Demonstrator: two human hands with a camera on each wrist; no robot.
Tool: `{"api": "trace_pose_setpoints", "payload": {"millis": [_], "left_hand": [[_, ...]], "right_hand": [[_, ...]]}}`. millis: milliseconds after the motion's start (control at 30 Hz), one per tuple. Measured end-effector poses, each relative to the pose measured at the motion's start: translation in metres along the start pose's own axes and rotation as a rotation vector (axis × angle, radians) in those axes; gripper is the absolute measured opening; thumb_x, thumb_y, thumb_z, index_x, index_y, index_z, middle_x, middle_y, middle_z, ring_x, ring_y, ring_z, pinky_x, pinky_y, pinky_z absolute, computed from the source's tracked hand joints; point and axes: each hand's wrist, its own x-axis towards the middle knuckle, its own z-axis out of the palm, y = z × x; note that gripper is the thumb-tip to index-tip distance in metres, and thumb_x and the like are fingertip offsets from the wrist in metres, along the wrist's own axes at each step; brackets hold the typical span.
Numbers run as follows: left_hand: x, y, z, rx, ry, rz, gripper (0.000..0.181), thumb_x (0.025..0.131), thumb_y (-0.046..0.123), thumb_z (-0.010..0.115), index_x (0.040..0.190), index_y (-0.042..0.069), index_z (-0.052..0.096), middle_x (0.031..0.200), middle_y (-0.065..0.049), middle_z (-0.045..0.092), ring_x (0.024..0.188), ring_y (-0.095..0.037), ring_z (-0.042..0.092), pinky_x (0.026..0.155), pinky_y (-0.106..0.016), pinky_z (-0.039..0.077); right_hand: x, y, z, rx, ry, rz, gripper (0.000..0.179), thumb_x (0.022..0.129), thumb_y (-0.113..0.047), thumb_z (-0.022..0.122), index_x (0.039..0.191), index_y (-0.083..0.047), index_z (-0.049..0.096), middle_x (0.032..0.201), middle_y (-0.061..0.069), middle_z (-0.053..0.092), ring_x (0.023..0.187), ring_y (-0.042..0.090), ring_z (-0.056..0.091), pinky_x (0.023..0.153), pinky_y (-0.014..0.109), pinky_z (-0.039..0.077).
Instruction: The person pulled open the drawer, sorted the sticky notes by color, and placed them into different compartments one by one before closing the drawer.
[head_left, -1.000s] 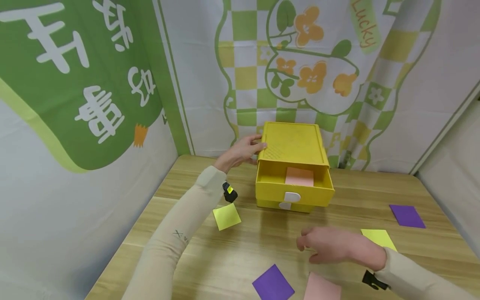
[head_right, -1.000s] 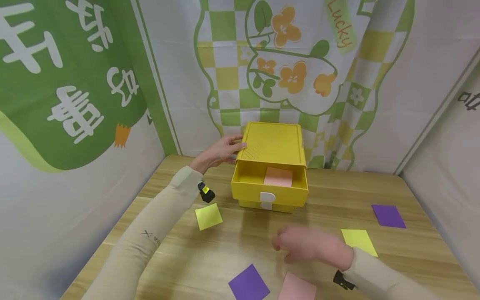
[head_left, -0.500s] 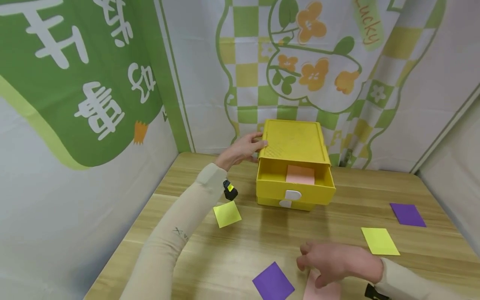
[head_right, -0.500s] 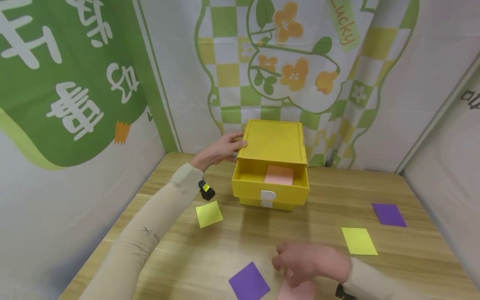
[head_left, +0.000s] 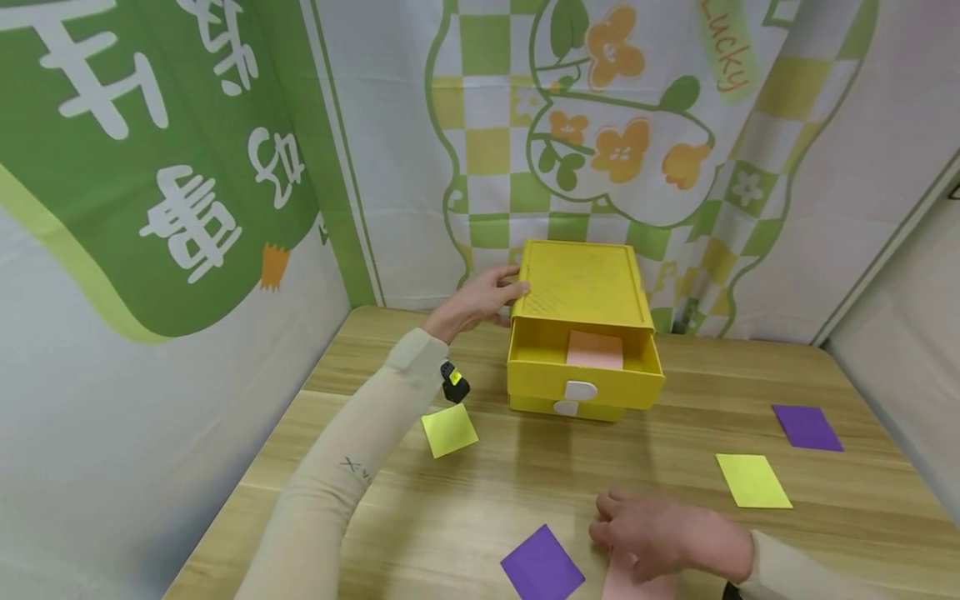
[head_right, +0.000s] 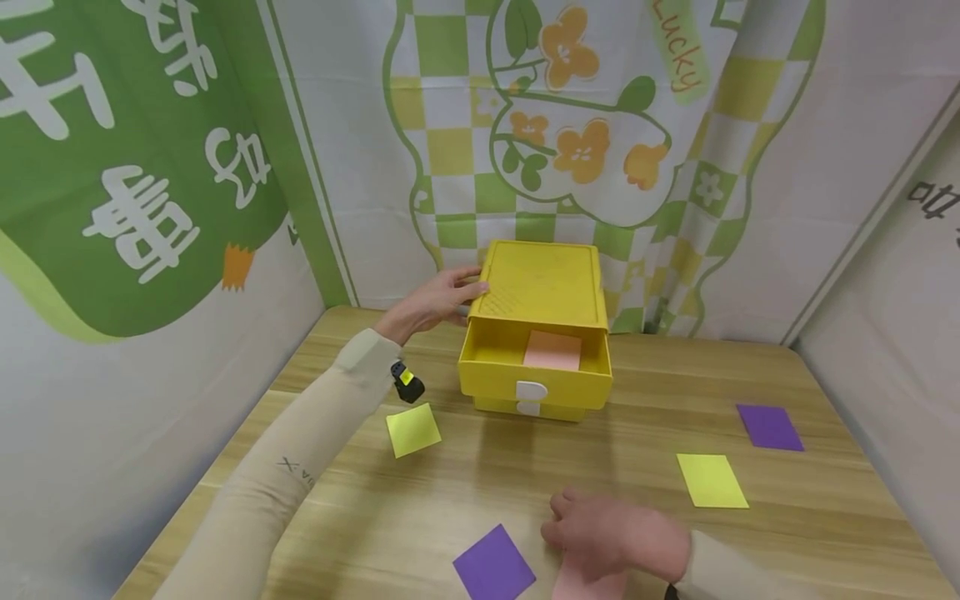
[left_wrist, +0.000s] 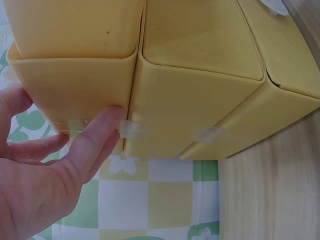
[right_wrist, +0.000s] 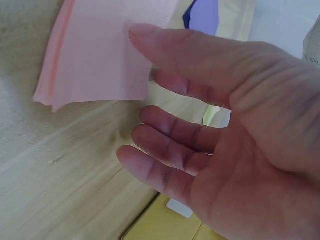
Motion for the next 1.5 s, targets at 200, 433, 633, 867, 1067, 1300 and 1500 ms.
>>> {"api": "trace_pose_setpoints", "payload": {"millis": [200, 433, 633, 867, 1067, 1300, 1500], "left_hand": [[0.000, -0.001, 0.000, -0.009, 0.002, 0.003, 0.062, 0.103, 0.031, 0.051, 0.157, 0.019, 0.023, 0.148, -0.014, 0.044, 0.132, -0.029, 0.050, 0.091, -0.045, 0.058], [0.001, -0.003, -0.001, -0.008, 0.008, 0.012, 0.062, 0.103, 0.032, 0.051, 0.157, 0.020, 0.023, 0.148, -0.013, 0.044, 0.133, -0.029, 0.050, 0.090, -0.045, 0.059], [0.000, -0.003, 0.001, -0.017, -0.012, 0.013, 0.062, 0.103, 0.032, 0.051, 0.157, 0.018, 0.022, 0.148, -0.014, 0.043, 0.135, -0.030, 0.048, 0.095, -0.047, 0.056], [-0.001, -0.001, 0.001, -0.024, 0.000, 0.002, 0.064, 0.103, 0.032, 0.051, 0.158, 0.018, 0.021, 0.150, -0.014, 0.041, 0.137, -0.029, 0.046, 0.096, -0.047, 0.056], [0.000, -0.002, 0.000, -0.022, -0.014, 0.008, 0.063, 0.104, 0.032, 0.050, 0.157, 0.017, 0.021, 0.150, -0.014, 0.041, 0.137, -0.030, 0.045, 0.096, -0.047, 0.056], [0.001, -0.004, -0.001, -0.032, -0.020, 0.019, 0.058, 0.104, 0.031, 0.049, 0.156, 0.019, 0.027, 0.146, -0.012, 0.046, 0.134, -0.028, 0.049, 0.097, -0.049, 0.055], [-0.001, -0.002, 0.000, -0.036, -0.022, 0.017, 0.057, 0.104, 0.030, 0.048, 0.156, 0.019, 0.027, 0.147, -0.010, 0.047, 0.134, -0.026, 0.050, 0.094, -0.046, 0.057]], "right_hand": [[0.001, 0.002, 0.002, 0.013, 0.007, -0.012, 0.036, 0.064, -0.020, 0.085, 0.089, -0.025, 0.060, 0.085, -0.011, 0.047, 0.081, 0.005, 0.045, 0.065, 0.015, 0.042], [0.000, 0.005, 0.003, 0.063, 0.007, -0.001, 0.033, 0.066, -0.022, 0.086, 0.081, -0.025, 0.057, 0.081, -0.013, 0.045, 0.078, 0.003, 0.040, 0.064, 0.013, 0.038], [0.000, 0.007, 0.007, 0.166, 0.124, -0.062, 0.034, 0.066, -0.006, 0.077, 0.069, -0.021, 0.046, 0.071, -0.015, 0.034, 0.069, -0.001, 0.033, 0.059, 0.010, 0.028], [0.001, 0.011, 0.000, 0.325, 0.199, -0.120, 0.031, 0.073, 0.002, 0.072, 0.071, -0.020, 0.051, 0.067, -0.014, 0.044, 0.068, -0.006, 0.034, 0.060, 0.007, 0.032], [-0.001, 0.016, -0.019, 0.439, 0.224, -0.169, 0.027, 0.082, 0.000, 0.071, 0.075, -0.019, 0.054, 0.067, -0.009, 0.047, 0.068, -0.007, 0.035, 0.060, 0.002, 0.030], [-0.007, 0.020, -0.048, 0.525, 0.298, -0.186, 0.022, 0.090, -0.001, 0.067, 0.081, -0.020, 0.059, 0.074, -0.009, 0.053, 0.071, -0.007, 0.042, 0.060, 0.003, 0.039], [-0.015, 0.027, -0.077, 0.471, 0.420, -0.197, 0.021, 0.089, -0.001, 0.069, 0.088, -0.020, 0.063, 0.081, -0.011, 0.059, 0.076, -0.006, 0.048, 0.063, 0.004, 0.043]]}}
